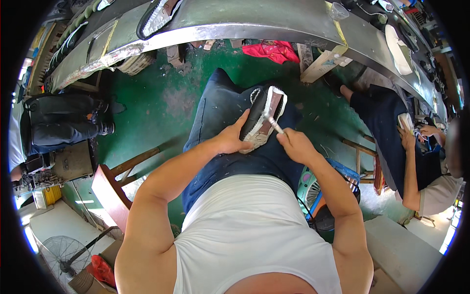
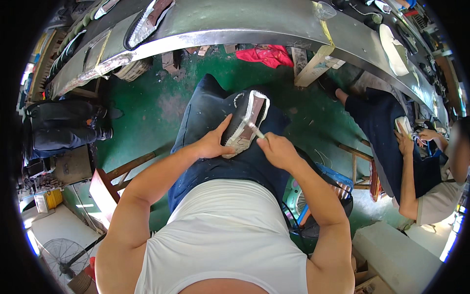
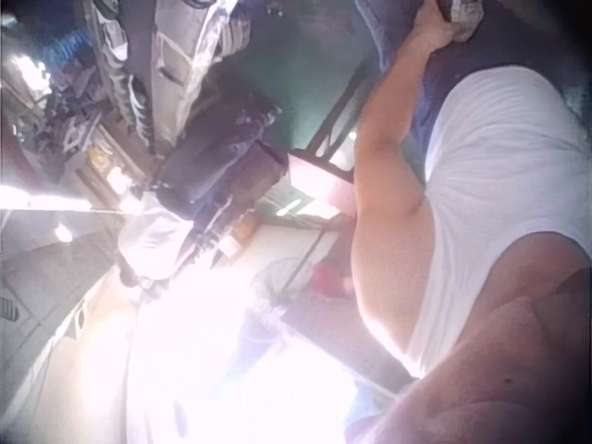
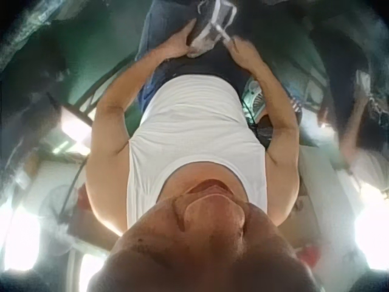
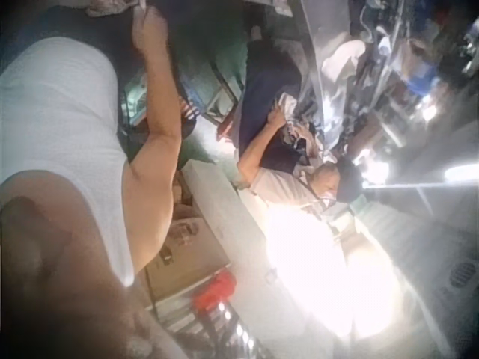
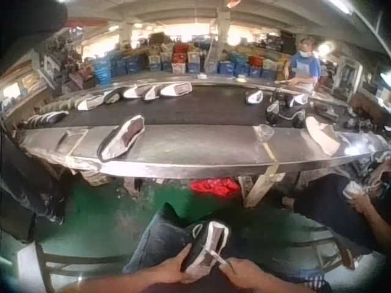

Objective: The recorder is using pliers to pull and shape the upper material of a shoe around a last on a manufacturing line.

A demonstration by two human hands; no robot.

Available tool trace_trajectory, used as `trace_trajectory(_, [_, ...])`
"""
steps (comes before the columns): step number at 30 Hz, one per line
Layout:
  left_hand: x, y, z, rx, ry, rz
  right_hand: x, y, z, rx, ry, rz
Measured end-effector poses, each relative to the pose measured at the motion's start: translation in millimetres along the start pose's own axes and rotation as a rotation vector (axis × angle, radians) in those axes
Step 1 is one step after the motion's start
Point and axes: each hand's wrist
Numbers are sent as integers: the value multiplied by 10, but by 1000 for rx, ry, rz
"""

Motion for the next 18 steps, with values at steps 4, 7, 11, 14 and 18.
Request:
trace_trajectory(4, [405,488,-143,8,63,387,-284,158,-314,-149,248,542])
trace_trajectory(7, [722,877,-356,-169,335,426,-605,280,-502,-162,450,811])
trace_trajectory(11, [912,1295,-356,-424,364,-89,-648,269,-492,-124,592,901])
trace_trajectory(14, [850,1279,34,-459,155,-445,-632,316,-472,-119,558,840])
trace_trajectory(18, [628,884,768,-63,149,-249,-519,279,-438,-177,472,784])
Point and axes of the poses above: each hand's wrist, its own z-axis towards the middle knuckle, its own x-axis out of the back of the hand, y = z × x, and after that the axes turned 7 degrees about x, right-handed
